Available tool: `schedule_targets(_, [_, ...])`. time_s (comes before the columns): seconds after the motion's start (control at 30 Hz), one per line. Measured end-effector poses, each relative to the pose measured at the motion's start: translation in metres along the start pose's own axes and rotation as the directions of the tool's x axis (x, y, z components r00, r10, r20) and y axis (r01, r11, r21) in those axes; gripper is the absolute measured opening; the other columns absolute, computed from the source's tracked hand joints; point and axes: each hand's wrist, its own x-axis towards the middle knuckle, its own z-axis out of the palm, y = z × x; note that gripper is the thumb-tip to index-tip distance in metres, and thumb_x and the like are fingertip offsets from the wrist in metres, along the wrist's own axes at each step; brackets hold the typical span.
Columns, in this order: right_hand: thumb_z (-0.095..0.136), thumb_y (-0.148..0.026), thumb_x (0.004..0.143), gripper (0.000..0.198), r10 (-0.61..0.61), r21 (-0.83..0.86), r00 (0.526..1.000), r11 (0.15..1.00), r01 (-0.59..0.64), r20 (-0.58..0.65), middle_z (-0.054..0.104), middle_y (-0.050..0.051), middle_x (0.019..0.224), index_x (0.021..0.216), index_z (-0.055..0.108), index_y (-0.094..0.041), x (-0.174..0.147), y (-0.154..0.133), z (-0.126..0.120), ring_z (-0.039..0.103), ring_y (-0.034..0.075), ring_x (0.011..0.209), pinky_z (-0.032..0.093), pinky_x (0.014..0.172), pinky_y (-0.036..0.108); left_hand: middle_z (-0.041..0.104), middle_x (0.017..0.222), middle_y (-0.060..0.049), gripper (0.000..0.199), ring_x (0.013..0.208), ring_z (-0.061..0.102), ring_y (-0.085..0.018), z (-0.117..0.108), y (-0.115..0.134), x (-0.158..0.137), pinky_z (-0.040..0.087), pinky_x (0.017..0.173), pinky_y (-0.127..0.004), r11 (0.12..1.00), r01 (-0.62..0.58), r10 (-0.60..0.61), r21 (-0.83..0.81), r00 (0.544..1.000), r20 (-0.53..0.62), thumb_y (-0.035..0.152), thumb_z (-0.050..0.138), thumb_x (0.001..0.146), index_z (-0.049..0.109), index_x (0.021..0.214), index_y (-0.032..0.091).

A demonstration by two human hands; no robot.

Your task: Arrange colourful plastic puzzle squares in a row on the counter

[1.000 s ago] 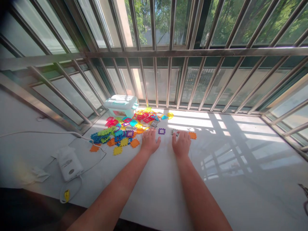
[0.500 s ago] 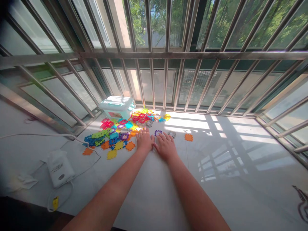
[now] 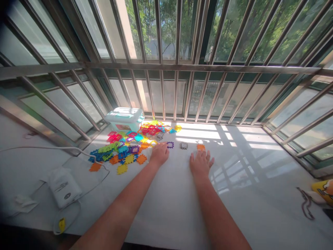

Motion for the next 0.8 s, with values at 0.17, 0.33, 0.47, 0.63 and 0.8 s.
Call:
schedule_targets(0.17, [0.045, -0.046, 0.108, 0.051, -0.193, -0.007, 0.981, 0.981, 0.193, 0.004, 0.057, 0.018, 0.159, 0.147, 0.062, -0.019, -0.002, -0.005, -0.007, 0.039, 0.033, 0.156, 0.021, 0.130, 0.063, 0.067, 0.150, -0.007, 0.036, 0.139, 0.056, -0.027, 0.002, -0.002, 0.001, 0.040, 0.123, -0.045, 1.000, -0.005, 0.005, -0.016, 1.000, 0.031, 0.027, 0.056, 0.101, 0.071, 0.133, 0.023])
schedule_targets(0.33, [0.051, -0.052, 0.107, 0.049, -0.302, -0.003, 0.953, 0.953, 0.302, 0.033, 0.055, 0.013, 0.161, 0.149, 0.064, -0.030, 0.002, -0.008, -0.010, 0.043, 0.032, 0.153, 0.027, 0.128, 0.058, 0.065, 0.153, -0.007, 0.039, 0.141, 0.055, -0.028, 0.003, -0.001, 0.001, 0.038, 0.124, -0.047, 1.000, -0.015, 0.016, -0.008, 1.000, 0.021, 0.029, 0.058, 0.101, 0.070, 0.137, 0.025])
schedule_targets(0.47, [0.052, -0.052, 0.108, 0.051, -0.465, 0.017, 0.877, 0.885, 0.466, 0.118, 0.048, 0.009, 0.168, 0.158, 0.058, -0.042, 0.009, -0.004, -0.006, 0.038, 0.034, 0.158, 0.026, 0.128, 0.062, 0.065, 0.153, -0.007, 0.044, 0.142, 0.054, -0.029, 0.003, 0.002, 0.000, 0.038, 0.123, -0.049, 1.000, -0.016, 0.015, 0.022, 0.999, 0.030, 0.033, 0.059, 0.100, 0.069, 0.143, 0.025])
schedule_targets(0.63, [0.061, -0.053, 0.104, 0.055, -0.529, 0.054, 0.843, 0.848, 0.527, 0.097, 0.041, 0.012, 0.172, 0.157, 0.058, -0.041, 0.024, -0.014, 0.002, 0.033, 0.037, 0.160, 0.019, 0.130, 0.064, 0.066, 0.152, -0.008, 0.046, 0.141, 0.056, -0.030, 0.003, 0.003, 0.000, 0.040, 0.122, -0.049, 0.999, -0.010, 0.009, 0.042, 1.000, 0.017, 0.037, 0.059, 0.101, 0.068, 0.144, 0.025])
schedule_targets(0.8, [0.065, -0.058, 0.098, 0.074, -0.412, 0.172, 0.910, 0.900, 0.400, 0.038, 0.054, 0.019, 0.160, 0.159, 0.050, -0.020, 0.046, -0.027, 0.015, 0.049, 0.036, 0.145, 0.033, 0.124, 0.052, 0.069, 0.148, -0.009, 0.043, 0.137, 0.059, -0.029, 0.004, 0.002, 0.000, 0.041, 0.120, -0.047, 0.999, 0.006, -0.006, 0.035, 1.000, 0.003, 0.039, 0.060, 0.100, 0.067, 0.141, 0.024])
